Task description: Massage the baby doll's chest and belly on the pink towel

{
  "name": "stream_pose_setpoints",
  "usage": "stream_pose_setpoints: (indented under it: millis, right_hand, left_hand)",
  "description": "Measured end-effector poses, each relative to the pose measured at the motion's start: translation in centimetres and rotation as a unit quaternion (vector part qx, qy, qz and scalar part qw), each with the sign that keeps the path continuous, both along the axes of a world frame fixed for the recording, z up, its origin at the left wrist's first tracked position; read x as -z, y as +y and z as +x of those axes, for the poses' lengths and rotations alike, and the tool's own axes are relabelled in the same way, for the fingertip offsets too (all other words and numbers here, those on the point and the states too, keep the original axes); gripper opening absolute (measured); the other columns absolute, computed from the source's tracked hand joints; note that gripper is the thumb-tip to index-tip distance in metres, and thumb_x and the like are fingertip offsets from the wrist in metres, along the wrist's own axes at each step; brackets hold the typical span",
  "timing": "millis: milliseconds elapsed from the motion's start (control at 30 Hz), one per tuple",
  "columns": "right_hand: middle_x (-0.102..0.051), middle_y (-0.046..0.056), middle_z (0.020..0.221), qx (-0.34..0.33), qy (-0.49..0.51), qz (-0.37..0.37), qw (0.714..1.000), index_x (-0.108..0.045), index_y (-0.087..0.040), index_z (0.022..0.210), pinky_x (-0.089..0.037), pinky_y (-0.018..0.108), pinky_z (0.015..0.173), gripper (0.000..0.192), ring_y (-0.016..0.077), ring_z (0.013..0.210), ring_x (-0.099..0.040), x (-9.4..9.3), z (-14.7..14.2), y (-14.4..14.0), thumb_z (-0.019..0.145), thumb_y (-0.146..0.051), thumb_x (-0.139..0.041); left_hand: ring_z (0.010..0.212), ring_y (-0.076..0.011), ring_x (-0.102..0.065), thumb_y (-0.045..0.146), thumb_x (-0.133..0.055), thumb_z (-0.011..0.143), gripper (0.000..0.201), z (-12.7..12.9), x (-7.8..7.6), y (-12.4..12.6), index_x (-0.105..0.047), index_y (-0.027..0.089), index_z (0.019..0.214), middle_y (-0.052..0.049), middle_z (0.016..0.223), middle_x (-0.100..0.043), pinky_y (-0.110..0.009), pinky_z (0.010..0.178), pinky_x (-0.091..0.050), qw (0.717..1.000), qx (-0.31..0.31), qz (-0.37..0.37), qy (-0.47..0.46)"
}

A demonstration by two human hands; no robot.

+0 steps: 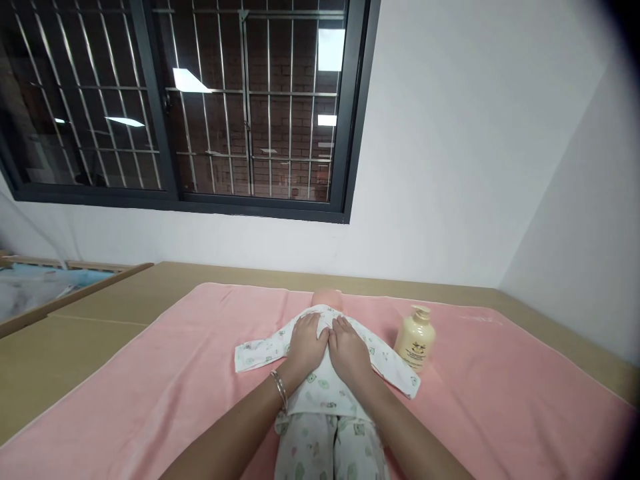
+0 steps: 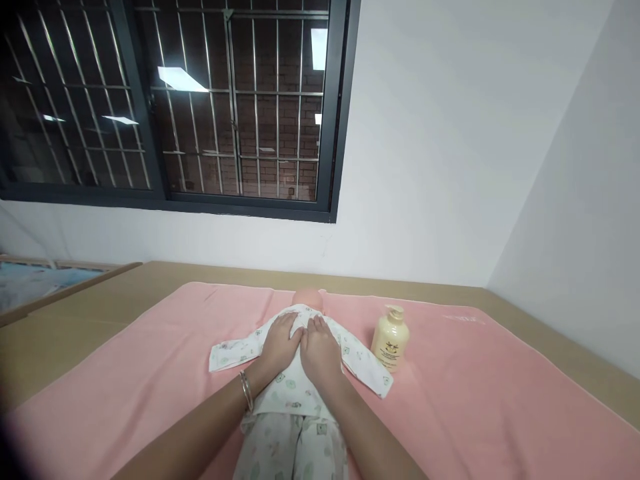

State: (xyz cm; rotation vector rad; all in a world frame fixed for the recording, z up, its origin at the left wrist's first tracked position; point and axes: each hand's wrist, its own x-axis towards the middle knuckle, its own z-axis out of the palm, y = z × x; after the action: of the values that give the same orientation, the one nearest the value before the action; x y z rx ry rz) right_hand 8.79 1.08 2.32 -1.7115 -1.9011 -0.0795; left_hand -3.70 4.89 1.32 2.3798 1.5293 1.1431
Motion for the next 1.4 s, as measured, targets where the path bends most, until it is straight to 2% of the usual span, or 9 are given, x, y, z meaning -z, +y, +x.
stream_pose_setpoints:
  millis: [200,600,733,867,933,1067,1233,1400]
  right_hand:
    - [-0.049,0.015,0.142,0.001,0.026,-0.012,1.000,-0.049,-0.003,0.136,-0.024,0.036,0.115,0.049,0.0244,0.136,-0.037,0.7,1.6,1.4,0.099,-0.027,-0.027]
    - [-0.052,0.015,0.138,-0.005,0.033,0.012,0.999,-0.052,-0.004,0.133,-0.026,0.038,0.113,0.048,0.0256,0.132,-0.042,1.0,1.7,1.6,0.097,-0.026,-0.028]
    - [-0.053,0.015,0.138,-0.004,0.033,0.011,0.999,-0.053,-0.005,0.133,-0.028,0.038,0.112,0.047,0.0251,0.132,-0.042,1.1,1.8,1.6,0.097,-0.026,-0.029]
    - [-0.049,0.017,0.141,-0.022,-0.016,0.008,1.000,-0.048,-0.003,0.136,-0.026,0.040,0.113,0.047,0.0253,0.134,-0.040,1.0,2.0,1.6,0.096,-0.020,-0.028]
    - [-0.046,0.018,0.143,-0.037,-0.034,0.000,0.999,-0.046,-0.003,0.138,-0.025,0.041,0.113,0.048,0.0250,0.135,-0.039,0.8,2.1,1.5,0.095,-0.018,-0.028]
    - [-0.049,0.017,0.140,-0.031,-0.039,-0.010,0.999,-0.048,-0.004,0.136,-0.026,0.039,0.113,0.047,0.0245,0.133,-0.041,0.3,1.9,1.1,0.096,-0.019,-0.028]
    - [-0.057,0.016,0.132,-0.008,-0.064,-0.003,0.998,-0.055,-0.006,0.129,-0.030,0.035,0.110,0.043,0.0251,0.128,-0.047,-0.2,1.2,0.5,0.096,-0.020,-0.032]
    - [-0.063,0.017,0.123,0.000,-0.097,0.003,0.995,-0.062,-0.009,0.118,-0.035,0.033,0.104,0.038,0.0253,0.122,-0.053,-0.6,0.4,-0.5,0.096,-0.020,-0.034]
  left_hand:
    - [0.123,-0.0286,-0.052,0.031,-0.047,0.089,0.042,0.3,-0.2,-0.3,-0.058,0.011,0.125,-0.014,0.129,-0.061,-0.047,0.109,-0.037,1.000,-0.005,0.008,0.002]
    - [0.122,-0.0274,-0.054,0.032,-0.048,0.090,0.041,0.5,-0.3,-0.5,-0.059,0.012,0.123,-0.015,0.127,-0.062,-0.044,0.107,-0.040,0.999,-0.019,0.021,0.029]
    - [0.118,-0.0276,-0.058,0.030,-0.047,0.091,0.034,0.8,-0.9,-1.4,-0.063,0.011,0.114,-0.016,0.121,-0.065,-0.041,0.102,-0.045,0.995,-0.051,0.038,0.080]
    - [0.107,-0.0261,-0.063,0.027,-0.043,0.093,0.028,1.1,-1.2,-2.2,-0.067,0.015,0.098,-0.014,0.108,-0.070,-0.039,0.095,-0.049,0.989,-0.066,0.056,0.124]
    - [0.106,-0.0257,-0.064,0.028,-0.043,0.093,0.028,1.2,-1.2,-2.3,-0.067,0.016,0.096,-0.013,0.106,-0.070,-0.039,0.094,-0.049,0.988,-0.068,0.058,0.127]
    - [0.112,-0.0278,-0.061,0.027,-0.043,0.092,0.029,1.1,-0.9,-2.1,-0.065,0.015,0.106,-0.014,0.115,-0.067,-0.042,0.098,-0.046,0.992,-0.065,0.040,0.098]
    - [0.124,-0.0299,-0.052,0.032,-0.042,0.091,0.041,0.5,-0.7,-0.8,-0.058,0.010,0.122,-0.018,0.129,-0.060,-0.045,0.107,-0.038,0.995,-0.034,0.007,0.090]
    - [0.129,-0.0297,-0.047,0.035,-0.043,0.091,0.045,0.1,-0.3,0.1,-0.054,0.011,0.127,-0.017,0.135,-0.055,-0.046,0.110,-0.035,0.997,-0.009,-0.009,0.082]
